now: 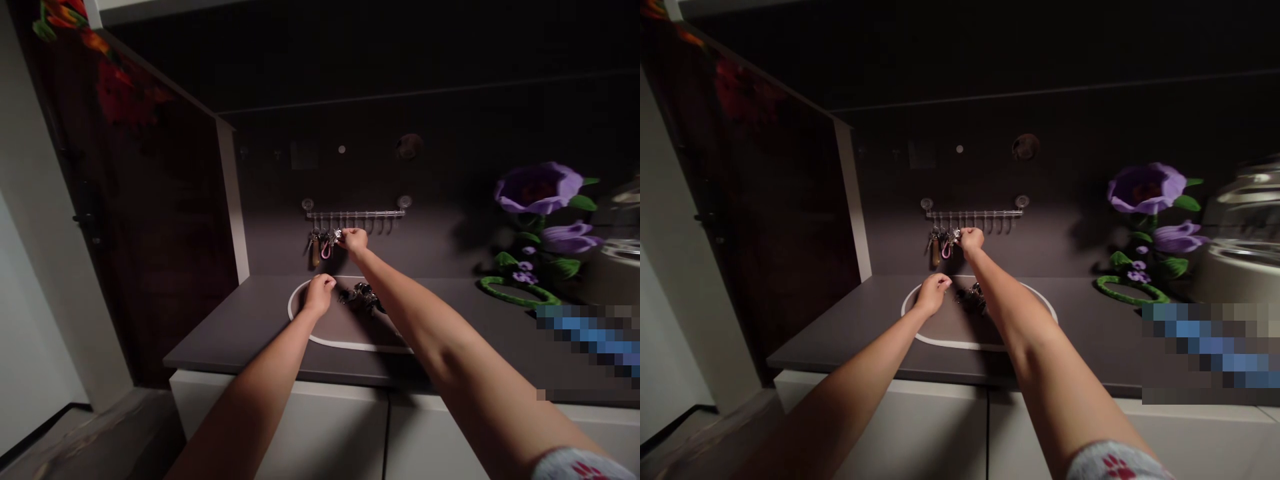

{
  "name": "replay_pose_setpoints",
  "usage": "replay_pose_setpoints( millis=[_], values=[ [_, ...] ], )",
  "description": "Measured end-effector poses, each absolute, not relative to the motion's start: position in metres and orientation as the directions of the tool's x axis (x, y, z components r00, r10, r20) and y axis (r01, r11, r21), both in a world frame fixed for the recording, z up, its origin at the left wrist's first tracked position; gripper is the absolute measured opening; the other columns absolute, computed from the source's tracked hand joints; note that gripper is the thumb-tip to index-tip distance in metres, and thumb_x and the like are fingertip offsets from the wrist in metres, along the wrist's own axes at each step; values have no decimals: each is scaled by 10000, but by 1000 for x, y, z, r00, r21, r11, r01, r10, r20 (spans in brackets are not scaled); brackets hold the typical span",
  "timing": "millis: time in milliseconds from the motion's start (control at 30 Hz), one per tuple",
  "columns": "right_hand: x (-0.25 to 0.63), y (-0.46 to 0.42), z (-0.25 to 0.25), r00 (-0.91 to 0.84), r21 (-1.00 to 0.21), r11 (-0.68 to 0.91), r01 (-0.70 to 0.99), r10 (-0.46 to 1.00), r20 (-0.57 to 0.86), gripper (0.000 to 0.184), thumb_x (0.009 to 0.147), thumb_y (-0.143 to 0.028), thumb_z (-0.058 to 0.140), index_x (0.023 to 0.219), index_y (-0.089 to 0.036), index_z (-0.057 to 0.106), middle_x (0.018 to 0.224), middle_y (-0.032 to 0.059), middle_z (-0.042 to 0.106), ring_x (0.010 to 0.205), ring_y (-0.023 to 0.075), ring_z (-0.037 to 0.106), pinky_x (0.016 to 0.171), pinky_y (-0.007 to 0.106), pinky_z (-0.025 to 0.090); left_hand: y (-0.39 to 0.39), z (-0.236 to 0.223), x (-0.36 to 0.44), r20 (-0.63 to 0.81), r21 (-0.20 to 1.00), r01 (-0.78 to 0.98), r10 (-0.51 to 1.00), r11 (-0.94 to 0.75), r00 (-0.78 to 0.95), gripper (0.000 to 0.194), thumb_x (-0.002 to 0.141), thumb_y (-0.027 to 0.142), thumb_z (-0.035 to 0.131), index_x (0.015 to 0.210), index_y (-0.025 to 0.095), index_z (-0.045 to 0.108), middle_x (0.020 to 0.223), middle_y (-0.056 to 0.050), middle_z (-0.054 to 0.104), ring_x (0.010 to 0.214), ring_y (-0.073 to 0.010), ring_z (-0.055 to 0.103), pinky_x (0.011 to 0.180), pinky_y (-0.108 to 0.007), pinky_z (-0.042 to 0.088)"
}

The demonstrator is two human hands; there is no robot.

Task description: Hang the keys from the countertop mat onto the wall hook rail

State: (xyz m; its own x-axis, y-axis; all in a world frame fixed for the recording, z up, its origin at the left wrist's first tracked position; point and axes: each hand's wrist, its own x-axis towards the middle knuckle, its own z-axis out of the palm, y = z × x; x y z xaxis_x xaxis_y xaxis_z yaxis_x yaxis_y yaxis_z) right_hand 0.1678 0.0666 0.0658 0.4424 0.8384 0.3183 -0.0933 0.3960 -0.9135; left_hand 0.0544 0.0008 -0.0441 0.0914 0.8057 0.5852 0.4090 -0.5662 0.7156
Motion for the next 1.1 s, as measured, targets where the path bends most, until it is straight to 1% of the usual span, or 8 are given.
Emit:
replay_pose_setpoints(
  millis=[167, 300, 400, 633, 767, 933, 1033, 1100],
  values=[
    [172, 65, 61, 420, -923, 382, -48, 846, 328, 105, 713, -99, 489, 619, -140, 514, 598, -9, 532, 521, 72, 518, 517, 233, 508, 0, -43, 54, 576, 729, 397, 813, -558, 86, 120, 748, 126, 505, 697, 149, 611, 767, -47, 619, 738, -144, 551, 755, -280, 416],
    [176, 63, 58, 412, -922, 385, -36, 846, 338, 47, 717, -135, 520, 672, -143, 509, 623, -10, 536, 552, 71, 525, 530, 224, 506, -1, -43, 54, 558, 740, 398, 826, -541, 86, 114, 745, 124, 501, 700, 151, 602, 732, -34, 602, 712, -140, 541, 736, -276, 415],
    [179, 64, 56, 395, -926, 376, 13, 849, 351, 20, 731, -142, 502, 715, -146, 514, 644, -8, 542, 563, 69, 521, 545, 218, 508, -1, -43, 53, 554, 745, 395, 829, -537, 81, 112, 745, 128, 500, 698, 152, 600, 710, -26, 597, 702, -138, 540, 732, -276, 417],
    [187, 49, 52, 335, -949, 308, 60, 890, 310, 122, 740, -92, 488, 838, -152, 529, 819, 33, 587, 581, 60, 537, 559, 204, 483, -2, -42, 53, 542, 754, 383, 835, -533, 96, 108, 751, 140, 509, 717, 143, 612, 749, -40, 625, 712, -137, 551, 738, -281, 428],
    [195, 33, 46, 317, -942, 280, 184, 890, 327, 140, 726, -109, 528, 858, -138, 561, 843, 43, 605, 597, 68, 538, 602, 223, 472, -9, -39, 53, 502, 793, 347, 860, -501, 93, 112, 761, 140, 513, 763, 130, 624, 781, -50, 641, 719, -132, 561, 738, -273, 436],
    [207, 8, 30, 249, -896, 278, 346, 894, 373, 144, 730, -151, 549, 865, -129, 595, 854, 53, 636, 668, 85, 561, 692, 242, 463, -18, -37, 54, 421, 849, 313, 903, -425, 81, 122, 761, 126, 521, 810, 118, 633, 812, -62, 654, 722, -124, 568, 725, -255, 441],
    [213, -10, 17, 173, -832, 292, 471, 895, 412, 142, 740, -166, 550, 859, -126, 617, 861, 60, 653, 722, 102, 577, 740, 249, 451, -17, -36, 56, 397, 845, 355, 914, -401, 87, 122, 743, 110, 533, 797, 115, 643, 783, -61, 650, 706, -123, 559, 717, -253, 436],
    [215, -22, 8, 117, -762, 307, 571, 888, 445, 151, 751, -175, 549, 871, -131, 630, 877, 61, 662, 766, 115, 587, 768, 253, 442, -16, -34, 57, 381, 840, 383, 920, -385, 90, 129, 737, 108, 534, 796, 114, 649, 759, -57, 645, 666, -118, 546, 694, -253, 434]
  ],
)
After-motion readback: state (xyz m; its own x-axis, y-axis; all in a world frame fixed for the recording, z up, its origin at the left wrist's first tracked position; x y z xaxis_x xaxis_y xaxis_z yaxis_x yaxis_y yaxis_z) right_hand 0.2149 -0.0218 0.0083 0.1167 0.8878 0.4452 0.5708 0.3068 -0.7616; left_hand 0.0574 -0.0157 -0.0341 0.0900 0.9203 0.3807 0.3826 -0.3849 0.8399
